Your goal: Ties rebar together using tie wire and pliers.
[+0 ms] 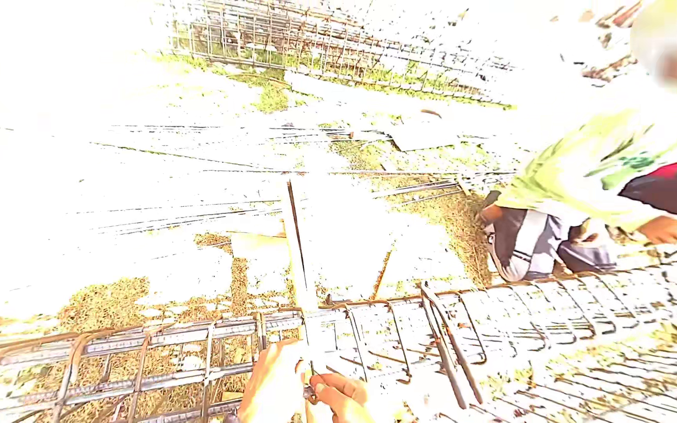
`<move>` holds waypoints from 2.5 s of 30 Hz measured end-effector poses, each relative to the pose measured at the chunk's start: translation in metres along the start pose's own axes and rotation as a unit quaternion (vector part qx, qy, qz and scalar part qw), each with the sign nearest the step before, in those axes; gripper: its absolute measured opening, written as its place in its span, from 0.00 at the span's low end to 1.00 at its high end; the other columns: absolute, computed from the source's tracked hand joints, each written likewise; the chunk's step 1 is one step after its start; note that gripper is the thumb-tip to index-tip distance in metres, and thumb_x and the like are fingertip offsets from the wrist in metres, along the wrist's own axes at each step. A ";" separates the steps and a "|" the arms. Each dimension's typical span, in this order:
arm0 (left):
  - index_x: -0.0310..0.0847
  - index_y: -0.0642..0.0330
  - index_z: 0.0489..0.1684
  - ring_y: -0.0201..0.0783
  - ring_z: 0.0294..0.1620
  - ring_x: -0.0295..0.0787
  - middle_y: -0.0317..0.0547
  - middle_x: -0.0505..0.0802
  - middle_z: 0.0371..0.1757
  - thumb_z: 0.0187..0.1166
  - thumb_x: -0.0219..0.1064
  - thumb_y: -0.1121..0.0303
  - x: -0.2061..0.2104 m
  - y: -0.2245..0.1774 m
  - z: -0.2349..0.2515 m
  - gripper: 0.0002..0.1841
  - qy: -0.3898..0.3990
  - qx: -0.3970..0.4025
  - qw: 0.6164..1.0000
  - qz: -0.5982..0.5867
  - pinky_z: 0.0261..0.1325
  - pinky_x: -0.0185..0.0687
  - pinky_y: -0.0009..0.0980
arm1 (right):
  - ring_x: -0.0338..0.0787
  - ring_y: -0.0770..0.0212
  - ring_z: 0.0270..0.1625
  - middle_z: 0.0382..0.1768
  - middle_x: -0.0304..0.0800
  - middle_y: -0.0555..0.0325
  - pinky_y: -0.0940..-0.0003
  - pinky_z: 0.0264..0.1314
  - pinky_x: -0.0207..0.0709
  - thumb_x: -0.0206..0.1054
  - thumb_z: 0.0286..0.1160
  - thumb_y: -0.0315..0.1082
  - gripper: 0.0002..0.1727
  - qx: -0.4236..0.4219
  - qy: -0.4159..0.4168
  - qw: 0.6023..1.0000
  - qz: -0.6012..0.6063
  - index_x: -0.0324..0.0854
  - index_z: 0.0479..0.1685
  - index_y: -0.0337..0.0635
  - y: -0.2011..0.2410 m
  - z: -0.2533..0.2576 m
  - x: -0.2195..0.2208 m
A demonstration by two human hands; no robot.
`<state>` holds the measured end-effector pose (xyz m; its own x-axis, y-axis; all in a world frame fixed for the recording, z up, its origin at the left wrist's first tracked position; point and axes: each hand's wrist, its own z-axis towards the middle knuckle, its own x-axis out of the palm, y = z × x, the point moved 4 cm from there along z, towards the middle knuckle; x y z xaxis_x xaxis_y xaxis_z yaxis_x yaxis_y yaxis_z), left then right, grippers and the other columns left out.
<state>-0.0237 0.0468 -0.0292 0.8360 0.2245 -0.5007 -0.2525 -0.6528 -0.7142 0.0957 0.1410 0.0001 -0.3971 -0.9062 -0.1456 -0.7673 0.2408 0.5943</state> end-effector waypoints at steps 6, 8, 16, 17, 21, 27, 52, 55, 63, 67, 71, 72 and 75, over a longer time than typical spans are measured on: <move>0.91 0.56 0.50 0.45 0.52 0.93 0.46 0.95 0.53 0.74 0.68 0.67 0.003 0.003 -0.003 0.11 -0.017 0.000 1.000 -0.027 0.59 0.87 0.48 | 0.92 0.66 0.40 0.38 0.96 0.58 0.60 0.47 0.84 0.69 0.79 0.42 0.13 -0.074 0.087 0.954 -0.276 0.94 0.48 0.44 0.043 0.035 -0.033; 0.91 0.57 0.47 0.45 0.49 0.92 0.47 0.94 0.50 0.77 0.67 0.64 0.003 0.004 -0.003 0.10 -0.012 0.006 1.000 -0.025 0.56 0.86 0.47 | 0.90 0.65 0.36 0.33 0.93 0.59 0.59 0.44 0.82 0.69 0.79 0.46 0.15 -0.090 0.104 0.934 -0.329 0.93 0.43 0.44 0.053 0.054 -0.038; 0.92 0.58 0.46 0.41 0.50 0.93 0.46 0.95 0.50 0.81 0.66 0.61 0.007 0.007 -0.001 0.12 -0.056 0.018 0.996 -0.060 0.58 0.87 0.43 | 0.89 0.61 0.36 0.35 0.93 0.57 0.55 0.47 0.82 0.69 0.78 0.47 0.16 -0.126 0.113 0.874 -0.456 0.93 0.49 0.47 0.084 0.082 -0.034; 0.93 0.58 0.44 0.41 0.49 0.93 0.45 0.95 0.49 0.80 0.66 0.62 0.008 0.006 -0.001 0.12 -0.071 0.020 0.995 -0.064 0.57 0.88 0.42 | 0.88 0.62 0.36 0.35 0.93 0.57 0.56 0.47 0.82 0.71 0.78 0.47 0.16 -0.118 0.115 0.876 -0.454 0.93 0.50 0.47 0.085 0.083 -0.035; 0.92 0.59 0.38 0.40 0.39 0.92 0.46 0.94 0.41 0.77 0.68 0.63 0.014 0.005 -0.003 0.10 -0.141 0.024 0.987 -0.074 0.47 0.89 0.40 | 0.87 0.62 0.35 0.32 0.91 0.62 0.54 0.46 0.81 0.74 0.72 0.53 0.17 -0.123 0.077 0.878 -0.456 0.94 0.48 0.54 0.081 0.087 -0.042; 0.90 0.62 0.39 0.39 0.36 0.89 0.47 0.92 0.41 0.74 0.68 0.67 0.026 0.002 -0.005 0.08 -0.200 0.011 0.974 -0.107 0.43 0.87 0.36 | 0.85 0.49 0.67 0.59 0.91 0.57 0.48 0.70 0.77 0.70 0.75 0.55 0.15 -0.338 -0.096 0.734 -0.582 0.96 0.45 0.60 0.073 0.061 -0.030; 0.91 0.58 0.36 0.29 0.31 0.88 0.39 0.92 0.38 0.71 0.69 0.67 0.035 0.009 -0.002 0.06 -0.253 0.003 0.960 -0.117 0.37 0.87 0.28 | 0.87 0.45 0.68 0.62 0.89 0.45 0.42 0.72 0.77 0.68 0.76 0.40 0.21 -0.159 0.171 0.799 -0.554 0.85 0.66 0.44 0.054 0.076 -0.016; 0.90 0.57 0.35 0.29 0.35 0.89 0.38 0.93 0.38 0.71 0.69 0.68 0.033 0.008 -0.003 0.05 -0.255 0.005 0.960 -0.118 0.40 0.87 0.28 | 0.89 0.43 0.64 0.57 0.91 0.44 0.37 0.66 0.79 0.72 0.70 0.41 0.21 -0.131 0.174 0.794 -0.567 0.85 0.62 0.45 0.057 0.082 -0.013; 0.91 0.56 0.33 0.29 0.38 0.89 0.37 0.92 0.37 0.70 0.70 0.66 0.031 0.007 -0.003 0.06 -0.252 0.007 0.961 -0.112 0.44 0.86 0.30 | 0.88 0.43 0.66 0.62 0.90 0.44 0.38 0.70 0.78 0.67 0.76 0.32 0.20 -0.163 0.202 0.776 -0.574 0.83 0.68 0.44 0.058 0.085 -0.016; 0.90 0.58 0.36 0.33 0.44 0.91 0.41 0.93 0.42 0.69 0.69 0.69 0.031 0.009 -0.002 0.06 -0.237 0.005 0.964 -0.121 0.49 0.89 0.33 | 0.84 0.42 0.74 0.69 0.84 0.40 0.46 0.79 0.74 0.62 0.76 0.23 0.27 -0.281 0.124 0.735 -0.605 0.76 0.77 0.39 0.039 0.052 -0.019; 0.91 0.57 0.34 0.31 0.39 0.90 0.39 0.93 0.39 0.70 0.70 0.67 0.031 0.009 -0.002 0.05 -0.251 0.006 0.962 -0.104 0.44 0.88 0.30 | 0.76 0.39 0.81 0.76 0.79 0.38 0.46 0.89 0.63 0.63 0.77 0.26 0.27 -0.314 0.051 0.711 -0.627 0.75 0.78 0.35 0.024 0.042 -0.025; 0.91 0.56 0.34 0.30 0.37 0.89 0.38 0.93 0.38 0.70 0.70 0.66 0.031 0.010 -0.002 0.06 -0.254 0.007 0.962 -0.101 0.43 0.87 0.30 | 0.73 0.40 0.84 0.78 0.77 0.39 0.47 0.89 0.61 0.63 0.76 0.28 0.30 -0.293 0.054 0.710 -0.638 0.72 0.81 0.36 0.022 0.042 -0.026; 0.91 0.56 0.34 0.30 0.37 0.89 0.38 0.93 0.38 0.70 0.70 0.66 0.032 0.010 -0.001 0.06 -0.259 0.014 0.960 -0.104 0.43 0.87 0.29 | 0.73 0.40 0.84 0.78 0.78 0.39 0.47 0.83 0.70 0.69 0.65 0.24 0.38 -0.251 0.087 0.724 -0.637 0.70 0.83 0.36 0.028 0.043 -0.022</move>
<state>0.0009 0.0462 -0.0520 0.5173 0.6820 -0.5170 -0.1257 -0.5370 -0.8342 0.0610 0.1827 -0.0144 0.5741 -0.3228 -0.7524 -0.1580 -0.9454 0.2851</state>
